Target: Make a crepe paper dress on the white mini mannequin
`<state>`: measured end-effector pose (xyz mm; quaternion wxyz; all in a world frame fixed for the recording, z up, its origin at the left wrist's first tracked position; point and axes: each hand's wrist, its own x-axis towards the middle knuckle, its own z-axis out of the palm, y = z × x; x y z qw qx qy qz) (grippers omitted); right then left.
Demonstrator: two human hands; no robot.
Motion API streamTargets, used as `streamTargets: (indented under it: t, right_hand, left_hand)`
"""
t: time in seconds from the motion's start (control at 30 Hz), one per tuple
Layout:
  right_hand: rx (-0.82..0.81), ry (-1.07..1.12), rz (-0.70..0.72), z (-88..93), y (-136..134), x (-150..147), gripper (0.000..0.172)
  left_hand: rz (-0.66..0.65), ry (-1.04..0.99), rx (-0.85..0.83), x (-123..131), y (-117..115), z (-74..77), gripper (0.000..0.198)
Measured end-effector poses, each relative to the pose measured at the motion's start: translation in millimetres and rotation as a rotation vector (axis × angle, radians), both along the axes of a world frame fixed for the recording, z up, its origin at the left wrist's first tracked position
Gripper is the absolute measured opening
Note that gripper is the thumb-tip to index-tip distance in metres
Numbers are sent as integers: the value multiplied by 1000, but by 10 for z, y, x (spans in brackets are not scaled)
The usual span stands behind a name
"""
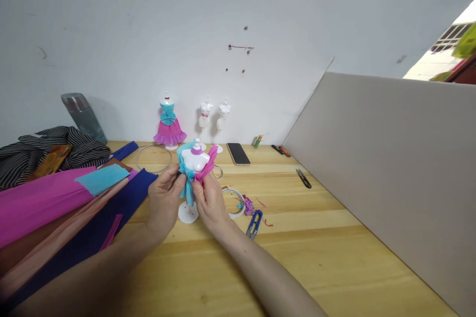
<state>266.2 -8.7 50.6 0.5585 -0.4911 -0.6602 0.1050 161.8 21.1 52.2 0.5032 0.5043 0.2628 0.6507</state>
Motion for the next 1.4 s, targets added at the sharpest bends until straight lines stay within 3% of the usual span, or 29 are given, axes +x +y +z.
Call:
streamTargets:
  t: [0.17,0.3,0.53,0.7,0.9,1.03,1.4]
  right_hand:
    - [-2,3,-10,-12,4,1,17]
    - [3,5,-9,-25,6,4,17]
    - [20,-18,-2,-29,11,1,20]
    - [30,-30,5,-24,8,0,24]
    - [24,-62,25,-2,-7,7,22]
    - [19,-60,32,2,-10,9,20]
    - [9,-67,22,2,-26,9,20]
  left_hand:
    - [-5,-72,-54,19,31,-17,17]
    - [-44,43,-33,4,33,-5,27]
    - [16,270,59,-13,-11,-39,14]
    - [58,308,58,-27,-44,-65,10]
    - [46,321,131,-43,-66,-91,20]
    - [32,339,205,-40,-56,-48,22]
    - [3,510,187,-70,-113,9,27]
